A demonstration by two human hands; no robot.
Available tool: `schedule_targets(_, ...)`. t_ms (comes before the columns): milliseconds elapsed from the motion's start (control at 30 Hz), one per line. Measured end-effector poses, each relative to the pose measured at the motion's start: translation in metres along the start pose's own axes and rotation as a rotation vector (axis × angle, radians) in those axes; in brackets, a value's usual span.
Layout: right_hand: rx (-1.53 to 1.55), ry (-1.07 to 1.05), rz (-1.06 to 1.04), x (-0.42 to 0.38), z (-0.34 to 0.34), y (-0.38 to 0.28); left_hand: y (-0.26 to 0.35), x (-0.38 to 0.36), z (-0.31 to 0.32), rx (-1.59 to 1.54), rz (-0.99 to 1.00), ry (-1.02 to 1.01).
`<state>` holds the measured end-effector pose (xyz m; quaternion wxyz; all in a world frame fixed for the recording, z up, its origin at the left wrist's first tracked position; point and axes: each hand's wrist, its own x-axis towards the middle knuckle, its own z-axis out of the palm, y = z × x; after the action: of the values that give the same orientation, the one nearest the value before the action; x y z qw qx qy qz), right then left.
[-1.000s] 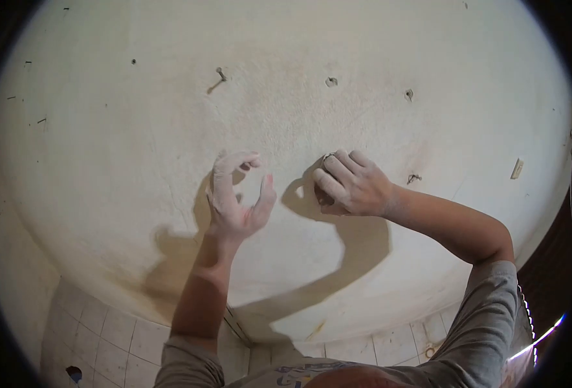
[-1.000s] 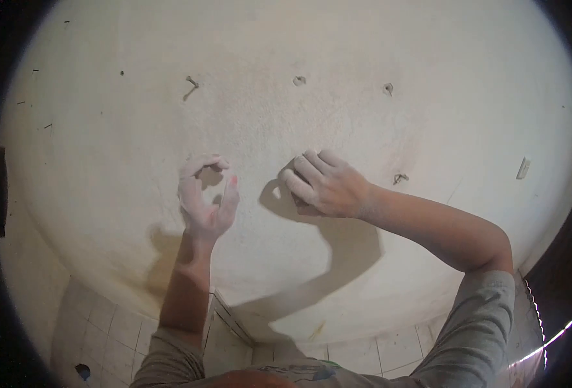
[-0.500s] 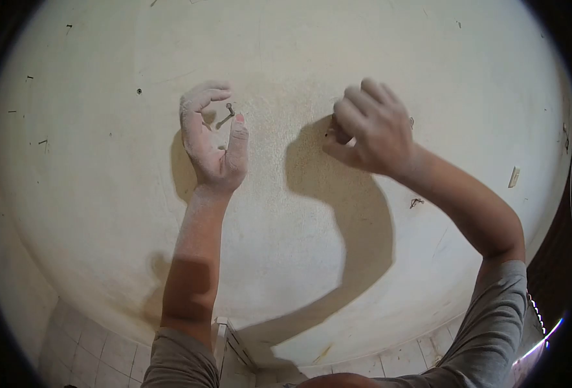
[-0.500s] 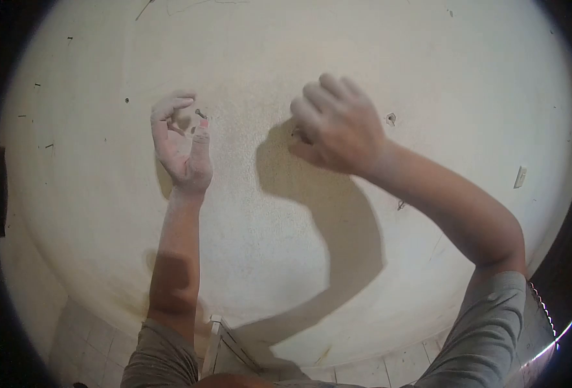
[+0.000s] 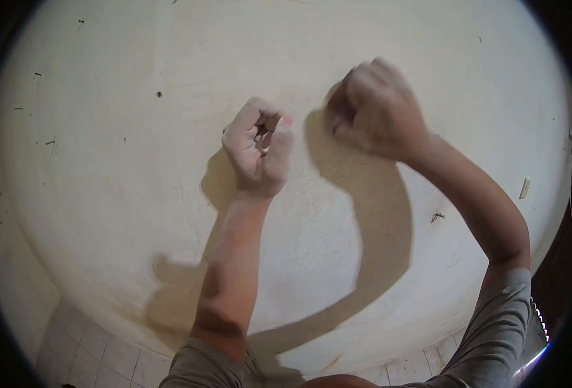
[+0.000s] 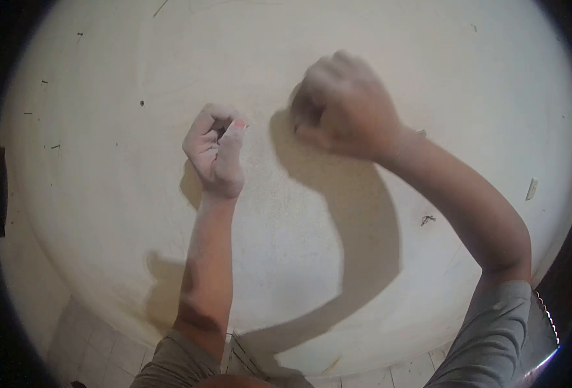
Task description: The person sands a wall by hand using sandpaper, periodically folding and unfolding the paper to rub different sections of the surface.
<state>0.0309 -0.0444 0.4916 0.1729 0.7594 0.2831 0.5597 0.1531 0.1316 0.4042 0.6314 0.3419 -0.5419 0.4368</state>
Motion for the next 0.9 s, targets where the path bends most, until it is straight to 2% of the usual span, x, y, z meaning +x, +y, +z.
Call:
schedule_targets(100,0.076,0.004,0.007,0.000,0.013,0.002,0.001,0.004,0.007,0.057,0.034,0.064)
schedule_targets(200,0.281,-0.238,-0.232,-0.015,0.034,-0.036,-0.001,0.002,0.006,-0.006,-0.003,0.089)
schedule_targets(300,0.165,-0.276,-0.378,-0.024,0.042,-0.043,-0.006,0.007,0.008,-0.028,0.062,0.128)
schedule_targets(400,0.018,-0.169,-0.245,-0.002,0.022,-0.017,-0.012,0.010,0.011,-0.038,0.125,0.152)
schedule_targets(467,0.136,0.019,-0.086,0.009,0.021,0.014,-0.015,0.011,0.010,-0.013,0.173,0.123)
schedule_targets(500,0.072,0.064,-0.042,0.011,0.017,0.016,-0.015,0.010,0.011,-0.022,0.178,0.126)
schedule_targets(600,0.110,0.077,-0.042,0.000,0.029,-0.006,-0.016,0.011,0.011,-0.042,0.192,0.113)
schedule_targets(667,0.103,-0.184,-0.133,-0.010,0.030,-0.036,-0.016,0.008,0.008,-0.044,0.171,0.096)
schedule_targets(733,0.104,-0.261,-0.278,-0.024,0.039,-0.055,-0.011,0.003,0.003,-0.025,0.135,0.060)
schedule_targets(833,0.050,-0.182,-0.307,-0.014,0.027,-0.030,-0.009,0.004,-0.001,-0.003,0.113,0.026)
schedule_targets(900,-0.004,-0.107,-0.183,0.000,0.016,0.003,-0.009,0.003,0.001,0.007,0.098,0.034)
